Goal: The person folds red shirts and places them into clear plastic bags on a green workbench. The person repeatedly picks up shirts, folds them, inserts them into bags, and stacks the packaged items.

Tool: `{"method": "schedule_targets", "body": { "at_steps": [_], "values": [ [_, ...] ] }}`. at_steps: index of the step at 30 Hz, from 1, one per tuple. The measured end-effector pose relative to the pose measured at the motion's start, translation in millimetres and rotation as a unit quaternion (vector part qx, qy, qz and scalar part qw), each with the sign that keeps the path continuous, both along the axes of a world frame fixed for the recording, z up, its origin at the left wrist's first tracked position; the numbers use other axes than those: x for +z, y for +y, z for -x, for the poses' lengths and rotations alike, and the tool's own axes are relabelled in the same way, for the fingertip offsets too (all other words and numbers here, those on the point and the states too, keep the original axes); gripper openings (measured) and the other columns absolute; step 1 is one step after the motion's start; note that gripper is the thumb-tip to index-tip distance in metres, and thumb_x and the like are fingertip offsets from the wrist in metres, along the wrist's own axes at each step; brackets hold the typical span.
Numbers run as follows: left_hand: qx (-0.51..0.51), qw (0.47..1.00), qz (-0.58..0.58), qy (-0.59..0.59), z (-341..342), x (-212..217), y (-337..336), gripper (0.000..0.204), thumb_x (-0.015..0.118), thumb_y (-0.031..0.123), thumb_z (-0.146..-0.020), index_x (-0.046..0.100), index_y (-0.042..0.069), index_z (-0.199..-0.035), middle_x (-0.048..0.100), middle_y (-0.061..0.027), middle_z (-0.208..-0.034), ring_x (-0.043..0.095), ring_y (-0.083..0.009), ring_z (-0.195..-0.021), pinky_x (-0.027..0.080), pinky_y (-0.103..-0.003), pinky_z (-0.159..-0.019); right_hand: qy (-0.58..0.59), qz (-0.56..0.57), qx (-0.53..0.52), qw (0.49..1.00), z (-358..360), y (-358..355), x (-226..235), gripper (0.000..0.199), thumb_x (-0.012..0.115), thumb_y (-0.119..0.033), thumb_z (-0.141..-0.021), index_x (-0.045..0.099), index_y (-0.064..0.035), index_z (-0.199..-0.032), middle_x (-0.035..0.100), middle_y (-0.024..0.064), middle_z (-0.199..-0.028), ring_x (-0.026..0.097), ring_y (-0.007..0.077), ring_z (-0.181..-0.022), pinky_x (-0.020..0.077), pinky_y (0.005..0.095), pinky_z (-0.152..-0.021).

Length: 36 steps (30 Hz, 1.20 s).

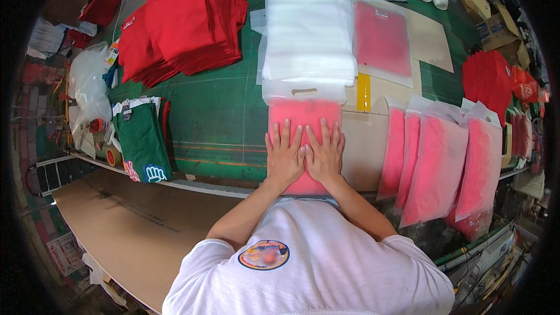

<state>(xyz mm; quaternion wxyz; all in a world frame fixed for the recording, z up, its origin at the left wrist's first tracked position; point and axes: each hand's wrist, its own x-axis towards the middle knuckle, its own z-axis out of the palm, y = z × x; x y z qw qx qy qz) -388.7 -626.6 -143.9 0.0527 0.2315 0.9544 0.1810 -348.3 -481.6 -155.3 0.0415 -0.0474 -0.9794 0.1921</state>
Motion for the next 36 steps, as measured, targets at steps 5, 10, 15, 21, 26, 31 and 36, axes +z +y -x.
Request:
{"method": "schedule_targets", "body": {
  "at_steps": [5, 10, 15, 21, 26, 31, 36],
  "values": [
    [0.002, 1.0, 0.015, -0.012, -1, 1, 0, 0.059, 0.05, 0.035, -0.102, 0.043, 0.014, -0.158, 0.021, -0.0206, -0.169, 0.017, -0.0493, -0.154, 0.017, -0.069, -0.12, 0.009, 0.01, 0.009, 1.0, -1, 2, -1, 0.054, 0.052, -0.039, -0.099, 0.054, -0.021, -0.15, 0.029, 0.0208, -0.165, 0.023, 0.0543, -0.148, 0.0196, 0.069, -0.116],
    [-0.008, 1.0, -0.004, 0.001, -4, -11, -3, 0.059, 0.049, 0.036, -0.103, 0.044, 0.014, -0.157, 0.02, -0.0207, -0.169, 0.015, -0.049, -0.154, 0.016, -0.069, -0.12, 0.016, 0.001, 0.008, 1.0, -6, 1, -6, 0.053, 0.053, -0.039, -0.099, 0.056, -0.0209, -0.148, 0.03, 0.0213, -0.164, 0.024, 0.0539, -0.147, 0.0204, 0.0681, -0.116],
    [-0.006, 1.0, -0.012, 0.019, -4, -15, -3, 0.058, 0.049, 0.036, -0.103, 0.045, 0.013, -0.156, 0.022, -0.0214, -0.168, 0.015, -0.0481, -0.154, 0.015, -0.067, -0.12, 0.029, 0.013, -0.005, 0.999, -5, 1, -4, 0.053, 0.054, -0.04, -0.099, 0.056, -0.0209, -0.148, 0.032, 0.0212, -0.163, 0.027, 0.0517, -0.146, 0.0211, 0.0676, -0.116],
    [0.06, 0.985, -0.156, 0.031, 0, -29, -17, 0.057, 0.061, 0.021, -0.098, 0.046, 0.008, -0.152, 0.029, -0.0294, -0.161, 0.031, -0.0485, -0.146, 0.026, -0.055, -0.12, 0.034, 0.061, -0.05, 0.996, -14, 6, 8, 0.058, 0.06, -0.04, -0.098, 0.051, -0.0174, -0.151, 0.03, 0.0253, -0.161, 0.027, 0.0495, -0.147, 0.0258, 0.0613, -0.119],
    [0.173, 0.944, -0.26, -0.101, -11, -21, -36, 0.059, 0.062, 0.024, -0.101, 0.043, 0.006, -0.153, 0.042, -0.0315, -0.147, 0.044, -0.0463, -0.135, 0.038, -0.048, -0.114, 0.02, 0.203, -0.14, 0.969, -53, 12, 9, 0.069, 0.072, -0.035, -0.091, 0.048, -0.0126, -0.152, 0.031, 0.0346, -0.155, 0.034, 0.0505, -0.143, 0.0337, 0.0548, -0.117],
    [0.158, 0.931, -0.298, -0.138, -29, 4, -24, 0.062, 0.064, 0.026, -0.102, 0.041, 0.006, -0.156, 0.046, -0.0264, -0.141, 0.048, -0.0394, -0.132, 0.039, -0.046, -0.113, 0.013, 0.274, -0.145, 0.951, -72, 12, 20, 0.078, 0.08, -0.037, -0.084, 0.05, -0.011, -0.15, 0.033, 0.0347, -0.153, 0.037, 0.0506, -0.14, 0.0366, 0.0535, -0.116],
    [0.107, 0.901, -0.398, -0.134, -61, 76, 6, 0.068, 0.067, 0.02, -0.1, 0.036, 0.006, -0.159, 0.041, -0.0218, -0.146, 0.044, -0.0338, -0.137, 0.034, -0.045, -0.117, 0.084, 0.178, -0.161, 0.967, -108, 27, 116, 0.075, 0.083, -0.037, -0.081, 0.056, -0.0085, -0.145, 0.034, 0.0341, -0.153, 0.041, 0.051, -0.137, 0.0368, 0.0538, -0.115]
  ]
}}
